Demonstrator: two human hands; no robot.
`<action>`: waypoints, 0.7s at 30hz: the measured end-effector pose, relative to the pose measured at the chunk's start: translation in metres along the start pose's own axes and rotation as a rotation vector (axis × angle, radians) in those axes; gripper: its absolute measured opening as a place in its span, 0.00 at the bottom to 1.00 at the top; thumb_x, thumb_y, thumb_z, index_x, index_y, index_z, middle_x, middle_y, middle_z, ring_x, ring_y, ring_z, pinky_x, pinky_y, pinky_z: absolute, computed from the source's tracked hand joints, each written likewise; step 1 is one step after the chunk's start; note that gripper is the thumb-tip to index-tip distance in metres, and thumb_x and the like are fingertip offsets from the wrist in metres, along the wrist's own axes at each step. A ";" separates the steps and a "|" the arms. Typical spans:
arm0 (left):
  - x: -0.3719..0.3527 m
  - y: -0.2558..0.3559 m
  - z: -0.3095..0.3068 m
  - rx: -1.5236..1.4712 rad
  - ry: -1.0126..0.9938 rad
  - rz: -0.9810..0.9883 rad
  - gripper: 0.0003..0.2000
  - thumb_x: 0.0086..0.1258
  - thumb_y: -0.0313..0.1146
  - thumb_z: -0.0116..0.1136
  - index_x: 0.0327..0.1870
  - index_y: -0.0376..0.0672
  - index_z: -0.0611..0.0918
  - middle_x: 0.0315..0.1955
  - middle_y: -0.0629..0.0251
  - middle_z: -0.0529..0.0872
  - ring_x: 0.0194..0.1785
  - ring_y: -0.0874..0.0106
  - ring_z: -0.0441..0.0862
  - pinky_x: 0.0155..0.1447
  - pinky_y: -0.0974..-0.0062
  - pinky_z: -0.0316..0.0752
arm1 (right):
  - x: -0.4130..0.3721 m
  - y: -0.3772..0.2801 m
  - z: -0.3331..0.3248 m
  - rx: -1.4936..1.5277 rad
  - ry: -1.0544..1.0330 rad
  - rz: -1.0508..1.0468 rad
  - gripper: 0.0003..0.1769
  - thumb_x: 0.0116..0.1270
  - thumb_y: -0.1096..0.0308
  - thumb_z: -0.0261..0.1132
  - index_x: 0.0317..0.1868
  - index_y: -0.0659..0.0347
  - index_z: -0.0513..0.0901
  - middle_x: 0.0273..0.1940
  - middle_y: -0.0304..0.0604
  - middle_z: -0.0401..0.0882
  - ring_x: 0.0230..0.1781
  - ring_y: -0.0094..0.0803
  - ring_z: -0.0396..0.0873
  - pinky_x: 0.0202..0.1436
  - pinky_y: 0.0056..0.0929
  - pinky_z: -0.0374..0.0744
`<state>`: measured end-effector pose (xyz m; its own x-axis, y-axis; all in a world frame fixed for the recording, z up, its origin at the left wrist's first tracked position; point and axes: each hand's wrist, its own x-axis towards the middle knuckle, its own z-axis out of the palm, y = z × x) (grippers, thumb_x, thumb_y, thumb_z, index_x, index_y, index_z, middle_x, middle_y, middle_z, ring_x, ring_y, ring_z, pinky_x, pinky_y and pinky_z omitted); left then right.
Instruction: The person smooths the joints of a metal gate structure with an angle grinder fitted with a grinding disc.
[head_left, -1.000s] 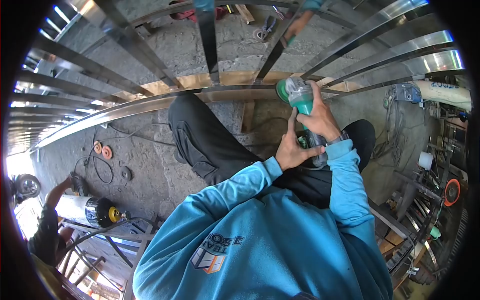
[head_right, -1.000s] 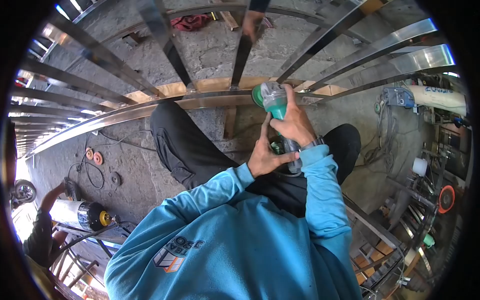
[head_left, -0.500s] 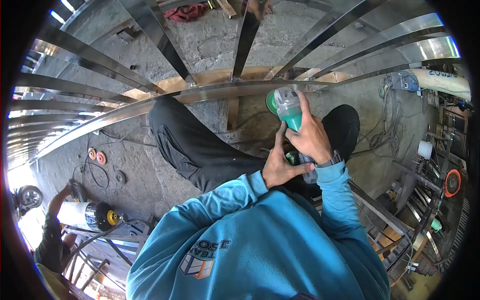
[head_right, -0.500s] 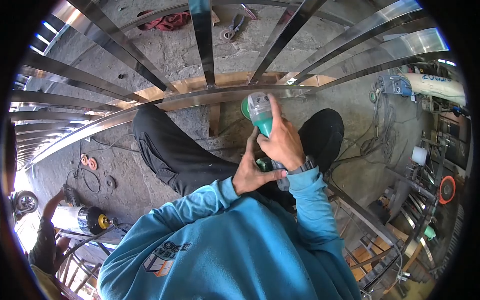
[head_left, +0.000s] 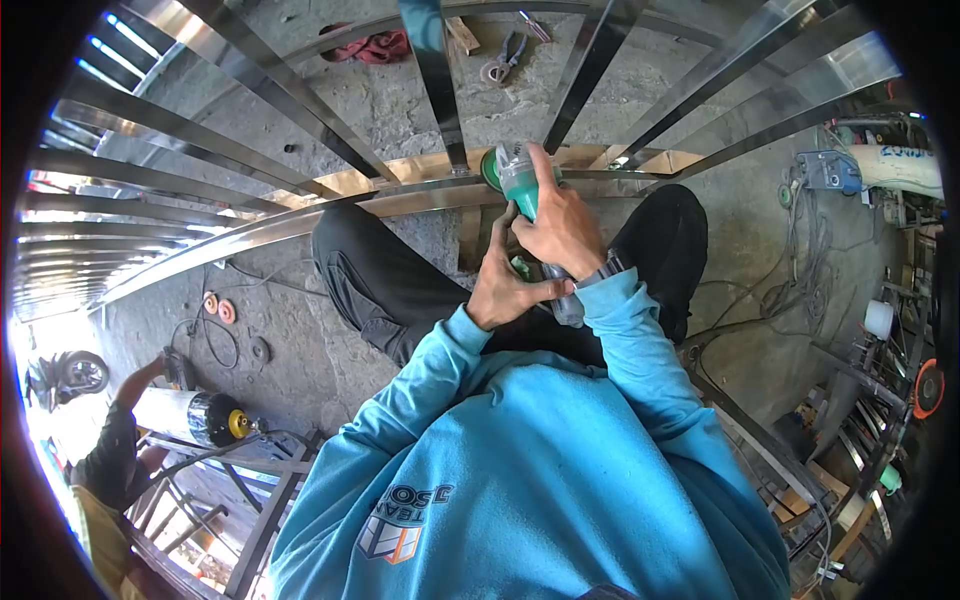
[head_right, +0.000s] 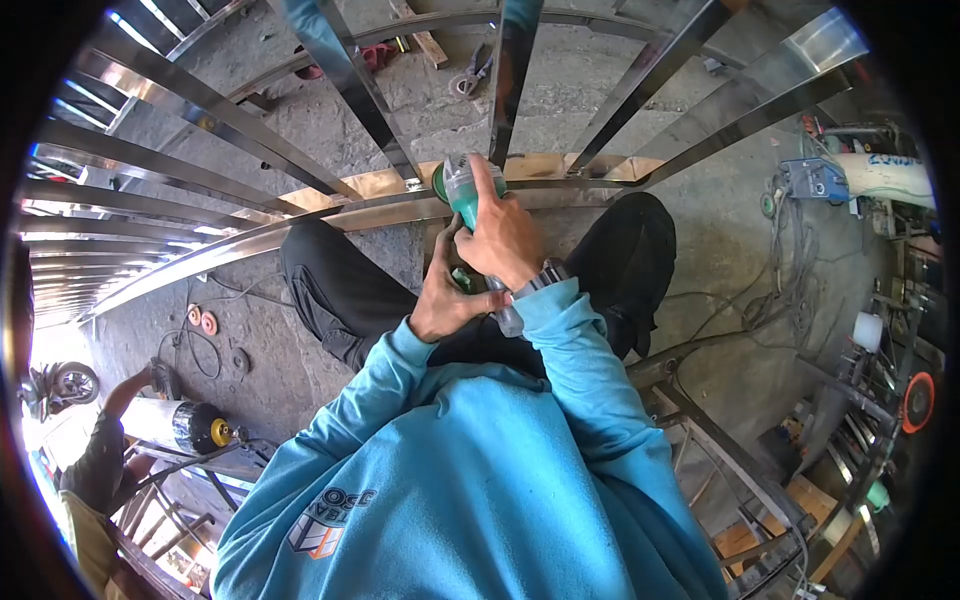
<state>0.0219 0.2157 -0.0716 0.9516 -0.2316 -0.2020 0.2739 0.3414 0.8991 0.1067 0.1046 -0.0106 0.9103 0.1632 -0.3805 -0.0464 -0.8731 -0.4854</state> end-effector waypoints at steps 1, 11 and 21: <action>0.000 -0.001 -0.001 0.009 0.001 -0.004 0.66 0.48 0.28 0.86 0.81 0.32 0.43 0.70 0.48 0.69 0.73 0.59 0.71 0.75 0.63 0.70 | 0.000 -0.001 0.002 0.010 -0.001 -0.001 0.57 0.56 0.66 0.70 0.83 0.44 0.46 0.44 0.73 0.84 0.45 0.73 0.83 0.50 0.62 0.82; -0.005 -0.005 -0.004 -0.156 -0.054 -0.044 0.62 0.49 0.18 0.81 0.82 0.40 0.47 0.71 0.57 0.69 0.74 0.63 0.69 0.76 0.62 0.70 | -0.008 0.018 0.014 0.150 0.018 -0.100 0.62 0.54 0.65 0.72 0.84 0.39 0.43 0.45 0.77 0.79 0.41 0.73 0.83 0.48 0.61 0.83; 0.005 0.005 -0.007 -0.163 -0.053 -0.136 0.62 0.48 0.24 0.83 0.81 0.36 0.47 0.71 0.56 0.69 0.74 0.63 0.69 0.77 0.62 0.69 | 0.000 0.011 0.010 0.093 0.040 -0.098 0.61 0.53 0.66 0.71 0.84 0.40 0.45 0.34 0.72 0.83 0.36 0.71 0.83 0.41 0.61 0.83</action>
<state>0.0294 0.2229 -0.0709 0.8968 -0.3317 -0.2929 0.4225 0.4454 0.7894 0.1021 0.1000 -0.0242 0.9278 0.2255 -0.2972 0.0072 -0.8074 -0.5900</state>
